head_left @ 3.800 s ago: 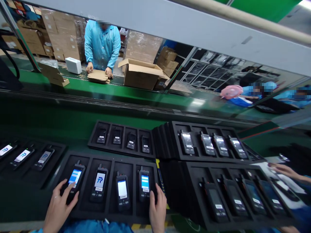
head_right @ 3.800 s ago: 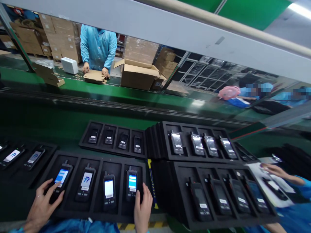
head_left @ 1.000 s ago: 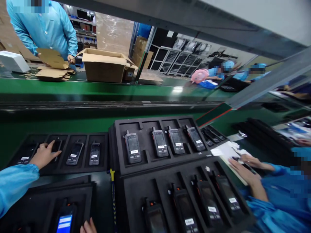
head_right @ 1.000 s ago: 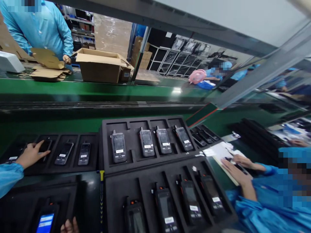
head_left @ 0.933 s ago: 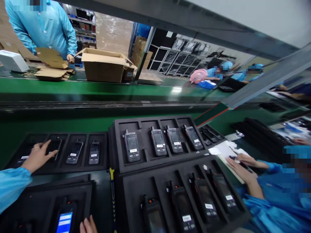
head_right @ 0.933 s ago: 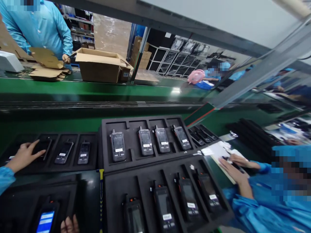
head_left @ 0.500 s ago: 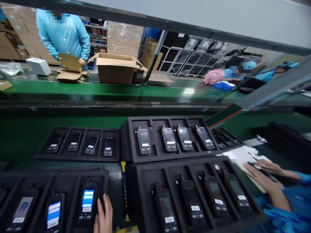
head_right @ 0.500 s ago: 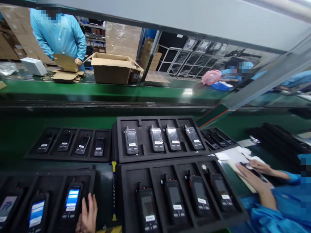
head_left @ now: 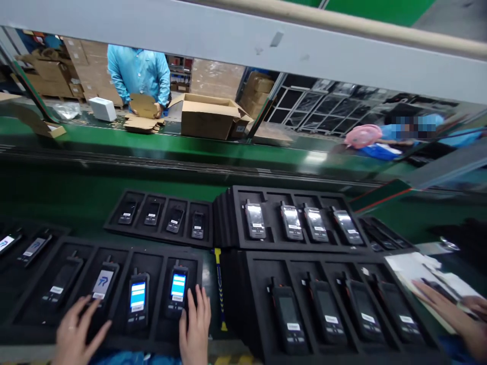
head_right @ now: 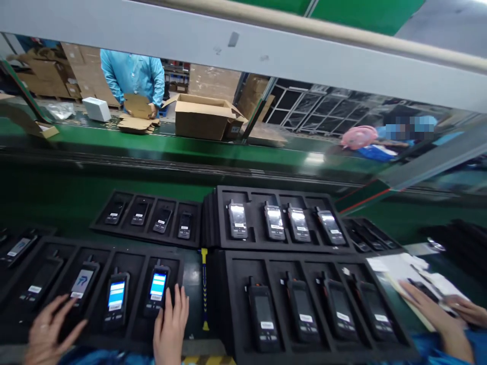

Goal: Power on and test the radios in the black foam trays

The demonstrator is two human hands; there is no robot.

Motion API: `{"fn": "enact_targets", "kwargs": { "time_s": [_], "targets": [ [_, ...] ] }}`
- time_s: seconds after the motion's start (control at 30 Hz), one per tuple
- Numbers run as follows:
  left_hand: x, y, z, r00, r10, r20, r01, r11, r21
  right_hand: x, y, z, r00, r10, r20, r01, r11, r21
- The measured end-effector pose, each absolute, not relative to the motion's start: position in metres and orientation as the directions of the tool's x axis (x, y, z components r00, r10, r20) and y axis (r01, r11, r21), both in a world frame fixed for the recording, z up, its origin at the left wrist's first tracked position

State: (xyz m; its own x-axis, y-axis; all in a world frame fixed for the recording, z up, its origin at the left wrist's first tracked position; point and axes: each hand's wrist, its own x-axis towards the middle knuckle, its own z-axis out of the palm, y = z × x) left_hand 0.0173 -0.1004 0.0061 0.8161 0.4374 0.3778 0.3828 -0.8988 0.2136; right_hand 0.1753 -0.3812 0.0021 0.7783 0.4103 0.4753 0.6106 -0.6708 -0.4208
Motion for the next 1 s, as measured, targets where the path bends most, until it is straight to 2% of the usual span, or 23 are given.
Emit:
{"fn": "enact_targets", "kwargs": {
  "time_s": [0.07, 0.17, 0.3, 0.47, 0.7, 0.87, 1.0],
  "targets": [
    [0.022, -0.127, -0.006, 0.835, 0.380, 0.399, 0.334, -0.925, 0.182, 0.168, -0.369, 0.011, 0.688, 0.525, 0.501, 0.721, -0.576, -0.385],
    [0.024, -0.142, -0.009, 0.825, 0.443, 0.352, 0.389, -0.896, 0.215, 0.155, -0.347, 0.016, 0.563, 0.676, 0.474, 0.824, -0.420, -0.380],
    [0.024, -0.133, -0.006, 0.842, 0.417, 0.342, 0.343, -0.904, 0.256, 0.148, -0.331, 0.009, 0.562, 0.736, 0.377, 0.818, -0.427, -0.386],
    [0.028, -0.127, -0.018, 0.877, 0.305, 0.372, 0.238, -0.947, 0.214, 0.147, -0.328, 0.007, 0.526, 0.722, 0.451, 0.849, -0.409, -0.335],
    [0.038, -0.132, -0.017, 0.922, 0.167, 0.350, 0.155, -0.986, 0.065, 0.143, -0.319, 0.015, 0.552, 0.671, 0.495, 0.834, -0.436, -0.338],
    [0.053, -0.139, -0.004, 0.907, 0.109, 0.406, 0.071, -0.992, 0.108, 0.146, -0.321, 0.017, 0.555, 0.671, 0.492, 0.832, -0.433, -0.347],
    [0.069, -0.150, 0.005, 0.881, 0.166, 0.443, 0.102, -0.981, 0.164, 0.148, -0.323, 0.015, 0.557, 0.673, 0.487, 0.830, -0.428, -0.358]
  ]
}}
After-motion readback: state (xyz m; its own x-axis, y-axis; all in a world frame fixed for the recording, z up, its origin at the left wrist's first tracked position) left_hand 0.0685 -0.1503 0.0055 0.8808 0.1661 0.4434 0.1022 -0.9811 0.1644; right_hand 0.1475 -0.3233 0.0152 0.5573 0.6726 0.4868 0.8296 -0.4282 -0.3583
